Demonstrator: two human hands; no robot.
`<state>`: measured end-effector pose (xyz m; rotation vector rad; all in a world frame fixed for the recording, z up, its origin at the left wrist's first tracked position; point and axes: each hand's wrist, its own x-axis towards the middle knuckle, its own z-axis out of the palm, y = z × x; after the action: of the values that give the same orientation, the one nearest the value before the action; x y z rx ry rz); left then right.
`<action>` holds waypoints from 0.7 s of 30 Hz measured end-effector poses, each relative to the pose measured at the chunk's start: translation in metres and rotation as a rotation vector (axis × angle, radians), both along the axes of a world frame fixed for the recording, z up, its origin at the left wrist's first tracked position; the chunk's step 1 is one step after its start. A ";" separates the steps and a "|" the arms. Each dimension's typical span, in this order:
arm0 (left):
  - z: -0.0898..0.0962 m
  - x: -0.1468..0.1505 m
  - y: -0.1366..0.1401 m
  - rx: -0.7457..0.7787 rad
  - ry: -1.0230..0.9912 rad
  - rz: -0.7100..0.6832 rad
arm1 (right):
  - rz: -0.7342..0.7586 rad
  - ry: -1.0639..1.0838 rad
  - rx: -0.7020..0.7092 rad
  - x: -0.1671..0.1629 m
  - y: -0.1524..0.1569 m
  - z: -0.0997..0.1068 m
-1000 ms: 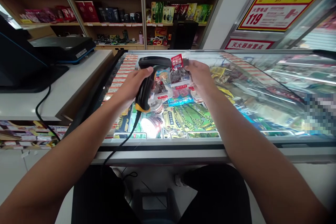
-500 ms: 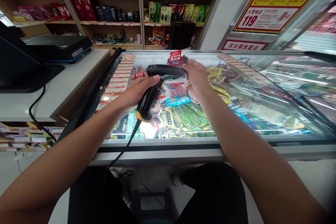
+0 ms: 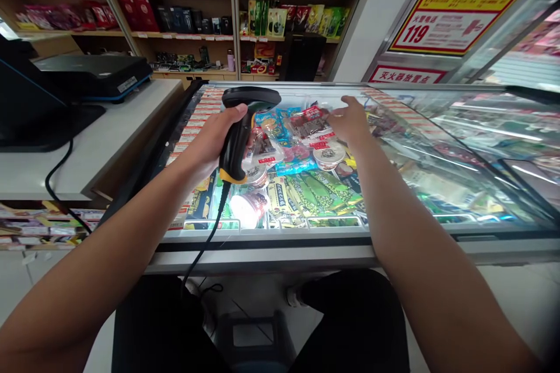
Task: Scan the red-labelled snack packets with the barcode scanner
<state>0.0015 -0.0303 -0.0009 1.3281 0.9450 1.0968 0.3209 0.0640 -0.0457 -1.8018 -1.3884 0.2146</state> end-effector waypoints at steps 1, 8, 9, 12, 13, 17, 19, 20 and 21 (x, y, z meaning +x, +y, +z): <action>-0.001 0.000 0.002 0.003 0.006 0.022 | -0.009 -0.065 -0.044 -0.002 -0.003 0.000; -0.003 -0.007 0.017 -0.006 0.077 0.129 | 0.169 -0.120 0.150 -0.049 -0.020 0.004; -0.004 -0.010 0.019 0.003 0.096 0.148 | 0.264 -0.064 0.164 -0.061 -0.024 0.003; -0.008 -0.018 0.030 0.050 0.147 0.244 | 0.490 0.128 -0.007 -0.096 -0.041 -0.002; -0.010 -0.020 0.033 0.068 0.166 0.279 | 0.505 0.171 -0.070 -0.105 -0.047 -0.003; -0.023 -0.024 0.043 0.092 0.245 0.320 | 0.480 0.364 -0.293 -0.119 -0.060 0.002; -0.029 -0.024 0.045 0.065 0.266 0.289 | 0.470 0.560 -0.336 -0.119 -0.060 0.004; -0.031 -0.024 0.046 0.046 0.282 0.273 | 0.480 0.658 -0.335 -0.119 -0.059 0.004; -0.033 -0.024 0.045 0.027 0.303 0.265 | 0.497 0.735 -0.329 -0.119 -0.058 0.004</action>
<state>-0.0220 0.0151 -0.0338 1.4453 1.3646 1.1272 0.2022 0.0061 -0.0421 -1.3506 -1.2544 1.2892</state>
